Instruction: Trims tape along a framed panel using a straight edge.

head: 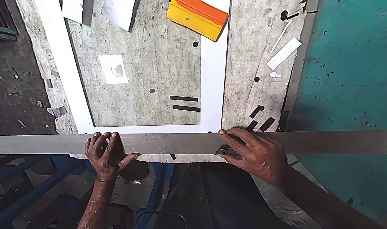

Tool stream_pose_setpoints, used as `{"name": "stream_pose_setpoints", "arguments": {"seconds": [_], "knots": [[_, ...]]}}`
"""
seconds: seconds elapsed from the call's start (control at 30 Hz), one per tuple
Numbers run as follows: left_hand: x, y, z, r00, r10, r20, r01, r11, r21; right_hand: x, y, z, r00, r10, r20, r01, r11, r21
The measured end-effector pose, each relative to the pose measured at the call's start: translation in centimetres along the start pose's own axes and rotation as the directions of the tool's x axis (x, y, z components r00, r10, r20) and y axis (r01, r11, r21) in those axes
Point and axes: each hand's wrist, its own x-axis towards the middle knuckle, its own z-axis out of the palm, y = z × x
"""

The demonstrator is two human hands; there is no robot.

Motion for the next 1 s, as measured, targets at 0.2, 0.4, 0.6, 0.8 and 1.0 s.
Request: {"name": "stream_pose_setpoints", "arguments": {"seconds": [0.2, 0.4, 0.6, 0.8, 1.0], "knots": [[0.11, 0.09, -0.01, 1.000, -0.013, -0.003, 0.013, 1.000, -0.008, 0.16, -0.15, -0.13, 1.000, 0.017, 0.000, -0.017, 1.000, 0.003], [0.02, 0.16, 0.03, 1.000, -0.014, 0.000, 0.014, 1.000, 0.001, 0.30, -0.06, -0.31, 1.000, 0.013, 0.007, -0.013, 1.000, 0.017], [0.04, 0.13, 0.00, 1.000, -0.023, 0.005, 0.023, 1.000, -0.004, 0.39, -0.04, -0.33, 1.000, 0.016, 0.017, -0.017, 1.000, 0.019], [0.23, 0.31, 0.00, 1.000, -0.025, 0.007, 0.025, 1.000, -0.008, 0.47, 0.02, -0.20, 1.000, 0.012, 0.008, -0.012, 0.999, 0.030], [0.04, 0.31, -0.03, 0.999, -0.034, 0.019, 0.034, 0.999, -0.001, 0.15, -0.30, -0.11, 1.000, 0.021, 0.024, -0.020, 1.000, -0.010]]}}
